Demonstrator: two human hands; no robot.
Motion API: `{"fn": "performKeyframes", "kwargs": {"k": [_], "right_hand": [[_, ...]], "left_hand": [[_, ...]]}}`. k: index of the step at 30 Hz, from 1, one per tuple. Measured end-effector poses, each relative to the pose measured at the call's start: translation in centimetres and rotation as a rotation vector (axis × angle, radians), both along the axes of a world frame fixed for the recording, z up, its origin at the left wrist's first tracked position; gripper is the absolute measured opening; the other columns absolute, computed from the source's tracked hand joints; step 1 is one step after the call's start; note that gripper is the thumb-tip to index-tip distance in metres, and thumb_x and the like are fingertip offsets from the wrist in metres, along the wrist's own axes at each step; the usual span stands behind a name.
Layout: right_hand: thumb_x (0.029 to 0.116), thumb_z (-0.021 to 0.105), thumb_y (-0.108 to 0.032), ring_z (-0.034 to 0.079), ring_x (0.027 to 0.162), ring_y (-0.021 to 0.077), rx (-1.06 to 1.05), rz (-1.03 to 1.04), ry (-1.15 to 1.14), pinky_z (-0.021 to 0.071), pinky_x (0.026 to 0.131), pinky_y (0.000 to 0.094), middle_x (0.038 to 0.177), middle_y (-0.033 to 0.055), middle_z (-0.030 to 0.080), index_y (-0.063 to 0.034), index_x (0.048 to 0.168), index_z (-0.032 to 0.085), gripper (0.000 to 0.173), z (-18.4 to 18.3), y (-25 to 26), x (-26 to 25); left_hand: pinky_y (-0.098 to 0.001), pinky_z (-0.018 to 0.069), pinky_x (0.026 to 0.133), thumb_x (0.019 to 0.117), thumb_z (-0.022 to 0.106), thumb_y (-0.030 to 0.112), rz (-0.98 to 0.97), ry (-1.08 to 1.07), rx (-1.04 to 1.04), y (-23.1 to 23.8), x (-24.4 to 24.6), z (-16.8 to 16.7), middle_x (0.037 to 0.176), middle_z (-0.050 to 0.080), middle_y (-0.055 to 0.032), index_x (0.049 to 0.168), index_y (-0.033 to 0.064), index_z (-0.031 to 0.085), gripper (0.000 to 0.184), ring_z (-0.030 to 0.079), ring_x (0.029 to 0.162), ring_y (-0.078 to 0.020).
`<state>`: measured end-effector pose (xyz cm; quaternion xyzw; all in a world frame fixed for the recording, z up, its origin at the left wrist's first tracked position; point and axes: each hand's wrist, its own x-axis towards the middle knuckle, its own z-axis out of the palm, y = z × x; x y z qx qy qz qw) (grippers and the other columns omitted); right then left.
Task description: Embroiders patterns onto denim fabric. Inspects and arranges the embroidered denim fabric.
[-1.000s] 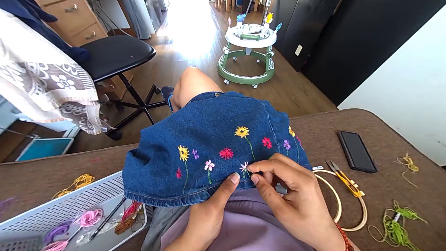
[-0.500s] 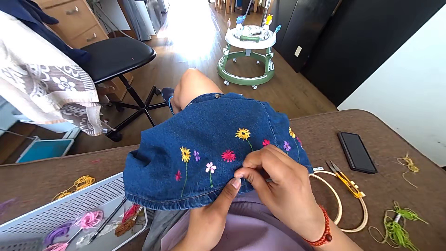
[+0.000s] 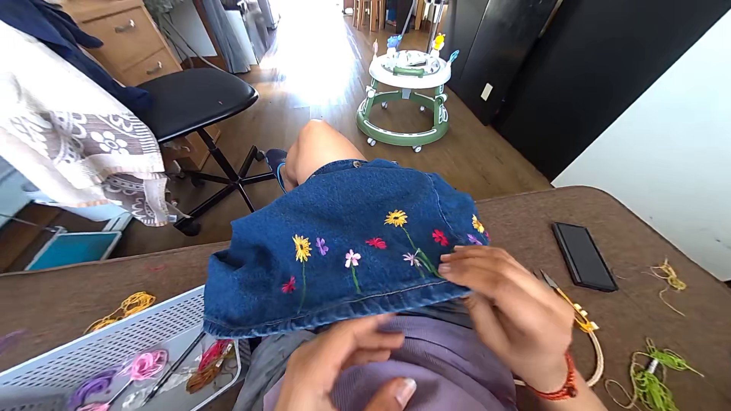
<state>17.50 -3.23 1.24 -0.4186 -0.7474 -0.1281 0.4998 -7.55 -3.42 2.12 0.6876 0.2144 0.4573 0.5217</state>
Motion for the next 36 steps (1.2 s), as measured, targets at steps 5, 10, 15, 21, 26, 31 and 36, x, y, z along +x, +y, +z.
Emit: {"fn": "performKeyframes", "kwargs": {"k": [5,10,15,21,26,31,36], "right_hand": [[0.1044,0.055,-0.015,0.065,0.095,0.0073,0.020,0.121,-0.079,0.0533,0.082,0.0198,0.097,0.0010,0.069,-0.0121,0.104,0.071,0.017,4.2,1.1,0.7],[0.1026,0.057,-0.013,0.066,0.093,0.0057,0.009,0.215,-0.125,0.0543,0.080,0.0182,0.095,0.0009,0.070,-0.0103,0.103,0.073,0.016,7.9,1.6,0.3],[0.1026,0.062,-0.020,0.066,0.088,0.0056,0.019,0.226,-0.106,0.0545,0.078,0.0202,0.091,0.0020,0.070,-0.0039,0.098,0.075,0.021,9.4,3.6,-0.3],[0.0952,0.069,-0.012,0.060,0.099,0.0203,0.134,-0.048,-0.076,0.0492,0.085,0.0310,0.103,0.0100,0.064,-0.0049,0.105,0.071,0.012,5.0,5.5,-3.3],[0.0967,0.070,-0.021,0.060,0.097,0.0050,-0.068,0.137,0.186,0.0527,0.083,0.0184,0.104,0.0003,0.064,-0.0074,0.110,0.071,0.020,2.8,3.1,-4.8],[0.0964,0.069,-0.020,0.062,0.093,0.0026,-0.132,0.129,0.230,0.0537,0.081,0.0169,0.095,-0.0054,0.065,-0.0129,0.097,0.073,0.008,3.2,3.6,-5.2],[0.1068,0.054,-0.026,0.066,0.100,0.0087,-0.211,0.496,0.514,0.0575,0.092,0.0310,0.097,-0.0051,0.064,-0.0160,0.099,0.063,0.016,5.3,2.3,-4.8]], "left_hand": [[-0.0257,0.0351,0.101,0.0857,0.078,0.051,0.661,0.307,0.809,1.7,2.0,-0.2,0.119,0.060,0.0082,0.112,0.0255,0.057,0.042,0.052,0.115,-0.0070],[-0.0355,0.0452,0.110,0.0962,0.069,0.030,0.662,0.289,0.839,4.8,3.8,0.7,0.121,0.069,-0.0001,0.117,0.0148,0.060,0.027,0.059,0.126,-0.0139],[-0.0123,0.0520,0.063,0.1014,0.060,0.023,0.326,0.164,0.453,5.6,2.3,3.0,0.086,0.063,0.0101,0.106,0.0157,0.063,0.010,0.060,0.073,0.0033],[-0.0183,0.0543,0.060,0.1002,0.057,0.014,0.268,0.069,0.004,7.9,2.4,2.6,0.084,0.068,0.0019,0.109,0.0147,0.062,0.011,0.065,0.070,-0.0063],[-0.0196,0.0560,0.062,0.1002,0.057,0.012,0.220,0.016,-0.051,7.5,2.2,2.7,0.086,0.070,-0.0012,0.115,0.0140,0.061,0.016,0.067,0.073,-0.0084],[-0.0170,0.0520,0.059,0.0979,0.059,0.012,0.206,0.028,0.038,7.3,2.3,2.4,0.078,0.067,0.0006,0.111,0.0140,0.061,0.014,0.064,0.067,-0.0060],[-0.0171,0.0470,0.053,0.0990,0.057,0.015,0.262,0.063,0.001,7.6,2.6,2.3,0.072,0.059,0.0027,0.101,0.0157,0.059,0.003,0.057,0.061,-0.0051]]}}
